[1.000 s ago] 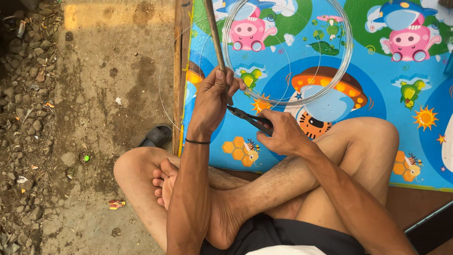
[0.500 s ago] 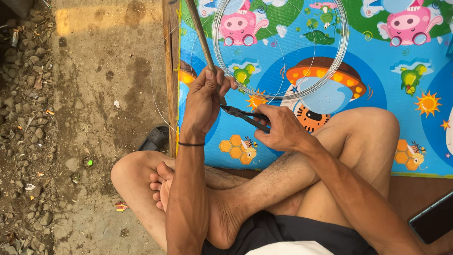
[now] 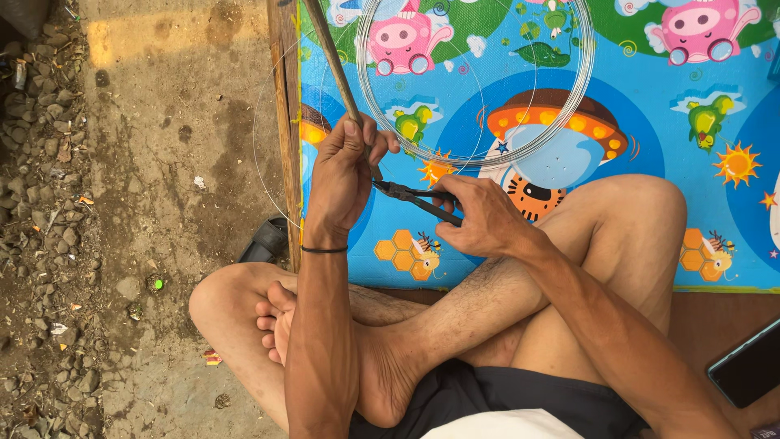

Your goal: The person sits on a mat and manipulates thin metal wires, using pliers to cut and bend them. They also use a wooden stick to shape the wire into loops and secure connections.

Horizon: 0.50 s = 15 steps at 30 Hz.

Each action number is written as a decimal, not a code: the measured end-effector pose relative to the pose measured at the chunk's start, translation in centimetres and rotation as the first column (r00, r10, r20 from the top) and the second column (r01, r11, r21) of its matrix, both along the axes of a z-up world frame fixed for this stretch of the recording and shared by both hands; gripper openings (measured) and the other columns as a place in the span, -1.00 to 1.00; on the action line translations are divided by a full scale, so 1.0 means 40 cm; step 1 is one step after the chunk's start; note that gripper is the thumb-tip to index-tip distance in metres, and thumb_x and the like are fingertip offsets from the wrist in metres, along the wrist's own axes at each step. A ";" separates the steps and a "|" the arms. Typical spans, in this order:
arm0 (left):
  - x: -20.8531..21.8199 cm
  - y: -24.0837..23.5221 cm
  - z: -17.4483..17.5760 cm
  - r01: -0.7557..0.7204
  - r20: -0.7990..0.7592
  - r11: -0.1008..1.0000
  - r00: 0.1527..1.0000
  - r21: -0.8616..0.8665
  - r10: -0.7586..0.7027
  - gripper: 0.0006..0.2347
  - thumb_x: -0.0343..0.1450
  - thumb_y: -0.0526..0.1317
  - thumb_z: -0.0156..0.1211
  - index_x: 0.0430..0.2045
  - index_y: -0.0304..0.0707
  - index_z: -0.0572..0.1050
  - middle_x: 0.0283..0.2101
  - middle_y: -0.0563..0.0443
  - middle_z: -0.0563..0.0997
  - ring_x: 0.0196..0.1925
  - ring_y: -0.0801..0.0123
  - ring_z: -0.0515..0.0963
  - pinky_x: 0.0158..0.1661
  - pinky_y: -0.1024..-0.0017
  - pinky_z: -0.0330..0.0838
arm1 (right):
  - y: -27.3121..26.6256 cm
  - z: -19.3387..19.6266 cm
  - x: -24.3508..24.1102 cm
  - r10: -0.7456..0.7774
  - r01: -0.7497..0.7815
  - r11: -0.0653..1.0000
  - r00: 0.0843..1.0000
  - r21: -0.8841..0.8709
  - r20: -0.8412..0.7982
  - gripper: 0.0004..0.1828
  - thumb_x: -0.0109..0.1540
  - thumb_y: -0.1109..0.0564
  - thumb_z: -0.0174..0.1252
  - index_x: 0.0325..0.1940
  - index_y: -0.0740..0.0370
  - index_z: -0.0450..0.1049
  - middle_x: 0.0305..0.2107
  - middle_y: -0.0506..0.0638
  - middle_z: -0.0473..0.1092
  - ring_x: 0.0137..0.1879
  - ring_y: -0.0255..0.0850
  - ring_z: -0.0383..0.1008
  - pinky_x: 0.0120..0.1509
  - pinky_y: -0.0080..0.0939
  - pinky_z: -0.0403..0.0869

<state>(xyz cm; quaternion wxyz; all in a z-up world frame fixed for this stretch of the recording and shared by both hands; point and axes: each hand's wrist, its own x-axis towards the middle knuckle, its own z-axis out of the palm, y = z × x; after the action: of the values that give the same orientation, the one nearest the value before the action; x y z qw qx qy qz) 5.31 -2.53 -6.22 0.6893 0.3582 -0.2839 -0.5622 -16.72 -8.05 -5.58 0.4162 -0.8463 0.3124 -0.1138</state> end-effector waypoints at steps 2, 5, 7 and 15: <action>-0.003 0.000 -0.002 0.000 -0.002 1.000 1.000 0.007 0.000 -0.70 0.63 -0.03 -0.13 -0.34 -0.27 0.35 -0.44 0.07 0.29 -0.16 0.27 0.47 0.10 0.27 0.34 | -0.001 0.000 0.001 0.006 -0.006 1.000 1.000 -0.004 0.024 -0.66 -0.03 0.16 0.24 -0.21 0.37 0.49 -0.46 0.05 0.51 -0.44 -0.16 0.52 -0.34 -0.15 0.48; -0.007 0.000 -0.005 0.008 0.012 1.000 1.000 0.019 -0.008 -0.70 0.64 -0.03 -0.14 -0.35 -0.27 0.35 -0.42 0.07 0.30 -0.16 0.29 0.45 0.09 0.27 0.35 | -0.002 0.000 0.002 -0.011 0.012 1.000 1.000 0.014 -0.028 -0.67 -0.03 0.13 0.24 -0.24 0.35 0.50 -0.52 0.05 0.49 -0.49 -0.14 0.51 -0.36 -0.13 0.47; -0.010 -0.001 -0.007 0.022 0.020 1.000 1.000 0.014 -0.022 -0.70 0.63 -0.02 -0.14 -0.35 -0.26 0.35 -0.44 0.07 0.29 -0.16 0.29 0.47 0.10 0.27 0.35 | -0.005 0.001 0.003 -0.024 0.024 1.000 0.996 0.006 -0.084 -0.71 -0.02 0.11 0.25 -0.29 0.32 0.51 -0.56 0.05 0.47 -0.51 -0.12 0.50 -0.36 -0.11 0.45; -0.022 -0.001 -0.012 0.026 0.070 0.998 0.997 0.052 -0.030 -0.69 0.63 0.00 -0.15 -0.37 -0.25 0.35 -0.46 0.06 0.32 -0.19 0.31 0.48 0.04 0.30 0.36 | -0.010 0.003 0.005 -0.008 0.009 1.000 0.990 0.003 -0.139 -0.75 -0.02 0.08 0.26 -0.36 0.27 0.53 -0.63 0.02 0.42 -0.54 -0.12 0.47 -0.38 -0.09 0.43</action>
<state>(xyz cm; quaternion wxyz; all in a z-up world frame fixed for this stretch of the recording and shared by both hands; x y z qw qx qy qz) 4.43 -2.57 -6.70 0.6615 0.3912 -0.2987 -0.5658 -16.52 -8.43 -5.46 0.3944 -0.8501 0.3444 -0.0560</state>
